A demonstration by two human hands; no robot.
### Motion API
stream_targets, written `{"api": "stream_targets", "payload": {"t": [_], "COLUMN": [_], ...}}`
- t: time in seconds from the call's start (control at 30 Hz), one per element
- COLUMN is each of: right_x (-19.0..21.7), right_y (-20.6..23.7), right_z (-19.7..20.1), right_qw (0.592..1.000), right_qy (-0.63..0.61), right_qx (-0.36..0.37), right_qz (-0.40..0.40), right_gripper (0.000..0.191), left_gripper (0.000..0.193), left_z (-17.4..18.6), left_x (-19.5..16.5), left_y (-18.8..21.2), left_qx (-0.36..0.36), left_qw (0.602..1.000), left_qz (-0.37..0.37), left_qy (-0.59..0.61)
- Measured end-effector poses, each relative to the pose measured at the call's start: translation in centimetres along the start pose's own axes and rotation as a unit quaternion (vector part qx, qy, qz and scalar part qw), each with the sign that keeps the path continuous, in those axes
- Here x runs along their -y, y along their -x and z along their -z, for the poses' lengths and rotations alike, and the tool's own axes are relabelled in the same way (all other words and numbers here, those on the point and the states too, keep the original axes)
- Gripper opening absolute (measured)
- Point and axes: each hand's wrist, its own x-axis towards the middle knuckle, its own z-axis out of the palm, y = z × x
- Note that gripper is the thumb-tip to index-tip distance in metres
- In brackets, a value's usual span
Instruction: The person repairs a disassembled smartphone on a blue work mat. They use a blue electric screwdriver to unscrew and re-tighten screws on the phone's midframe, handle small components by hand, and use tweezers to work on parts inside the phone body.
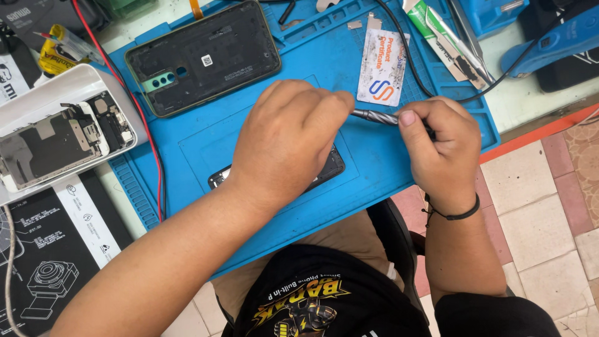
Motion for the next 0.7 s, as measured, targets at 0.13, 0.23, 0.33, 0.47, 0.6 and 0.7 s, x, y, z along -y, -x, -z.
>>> {"api": "stream_targets", "payload": {"t": [0.13,0.23,0.33,0.47,0.6,0.7], "right_x": [-0.3,-0.6,-0.6,-0.2,0.9,2.0], "right_y": [0.0,0.0,0.0,-0.2,-0.9,-2.1], "right_z": [-0.1,-0.2,-0.3,-0.3,0.3,1.2], "right_qw": [1.0,1.0,1.0,1.0,0.998,0.989], "right_qy": [0.012,0.017,0.015,0.02,0.018,0.042], "right_qx": [0.0,-0.003,-0.009,-0.001,0.044,0.098], "right_qz": [0.006,0.006,0.011,0.024,0.03,0.1], "right_gripper": [0.016,0.015,0.016,0.013,0.014,0.015], "left_gripper": [0.021,0.025,0.027,0.027,0.033,0.037], "left_z": [1.2,2.5,3.2,3.0,2.5,2.7], "left_x": [-0.2,0.0,0.5,1.2,1.7,2.4], "left_y": [0.6,1.0,0.9,0.4,0.3,0.6], "left_qx": [-0.012,0.019,0.098,0.174,0.178,0.181], "left_qw": [0.999,0.996,0.987,0.973,0.964,0.936], "left_qz": [0.037,0.085,0.124,0.151,0.195,0.28], "left_qy": [0.015,0.02,0.017,-0.005,0.033,0.111]}}
